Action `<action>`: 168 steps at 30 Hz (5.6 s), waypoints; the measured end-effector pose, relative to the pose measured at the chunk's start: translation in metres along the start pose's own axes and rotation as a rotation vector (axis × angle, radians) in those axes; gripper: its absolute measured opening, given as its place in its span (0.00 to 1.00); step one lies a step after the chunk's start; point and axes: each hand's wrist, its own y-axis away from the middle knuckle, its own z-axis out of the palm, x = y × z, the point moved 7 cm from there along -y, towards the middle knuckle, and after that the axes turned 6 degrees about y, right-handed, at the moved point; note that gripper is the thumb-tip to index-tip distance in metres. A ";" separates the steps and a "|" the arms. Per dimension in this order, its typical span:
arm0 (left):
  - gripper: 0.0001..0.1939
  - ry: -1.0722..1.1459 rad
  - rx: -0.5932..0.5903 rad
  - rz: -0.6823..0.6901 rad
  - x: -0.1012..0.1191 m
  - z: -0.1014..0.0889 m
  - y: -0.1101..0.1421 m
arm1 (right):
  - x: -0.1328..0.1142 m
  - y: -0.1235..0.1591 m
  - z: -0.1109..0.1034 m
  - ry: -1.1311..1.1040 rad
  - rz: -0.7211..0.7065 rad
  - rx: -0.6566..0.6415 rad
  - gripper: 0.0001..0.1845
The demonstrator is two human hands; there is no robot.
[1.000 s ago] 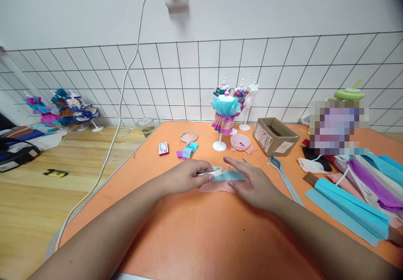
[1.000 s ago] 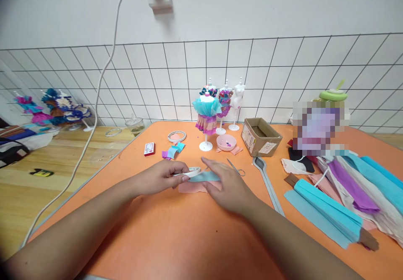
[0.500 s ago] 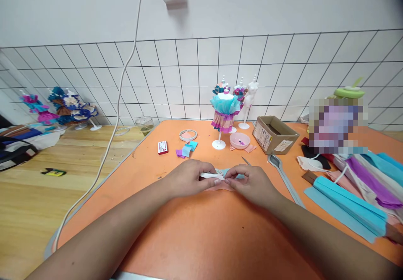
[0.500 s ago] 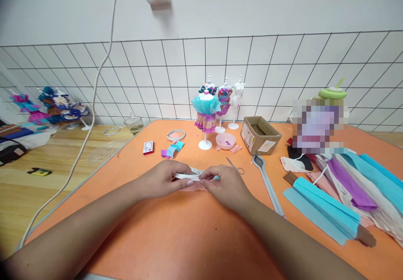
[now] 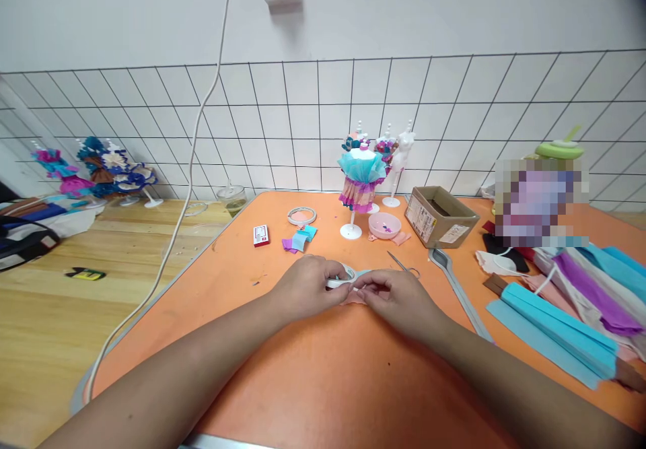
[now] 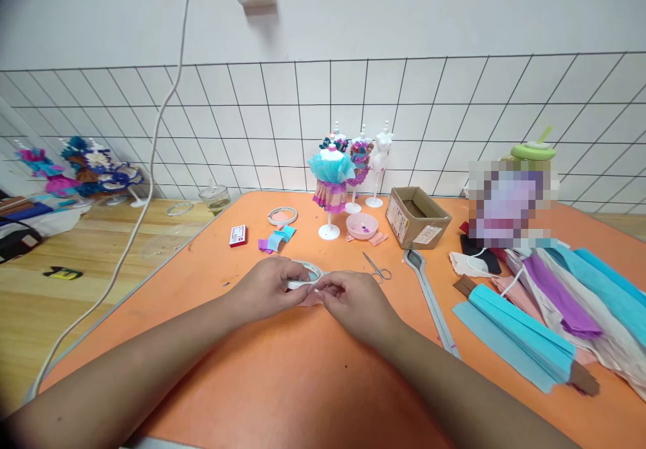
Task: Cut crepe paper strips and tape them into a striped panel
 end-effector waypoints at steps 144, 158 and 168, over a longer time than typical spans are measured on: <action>0.10 -0.084 -0.218 -0.444 -0.086 0.008 -0.012 | 0.029 -0.053 0.032 0.312 0.380 -0.322 0.14; 0.08 -0.065 -0.192 -0.427 -0.089 0.007 -0.012 | 0.042 -0.054 0.039 0.352 0.367 -0.325 0.07; 0.13 -0.075 -0.086 -0.274 -0.063 0.017 -0.013 | 0.046 -0.054 0.041 0.289 0.324 -0.342 0.07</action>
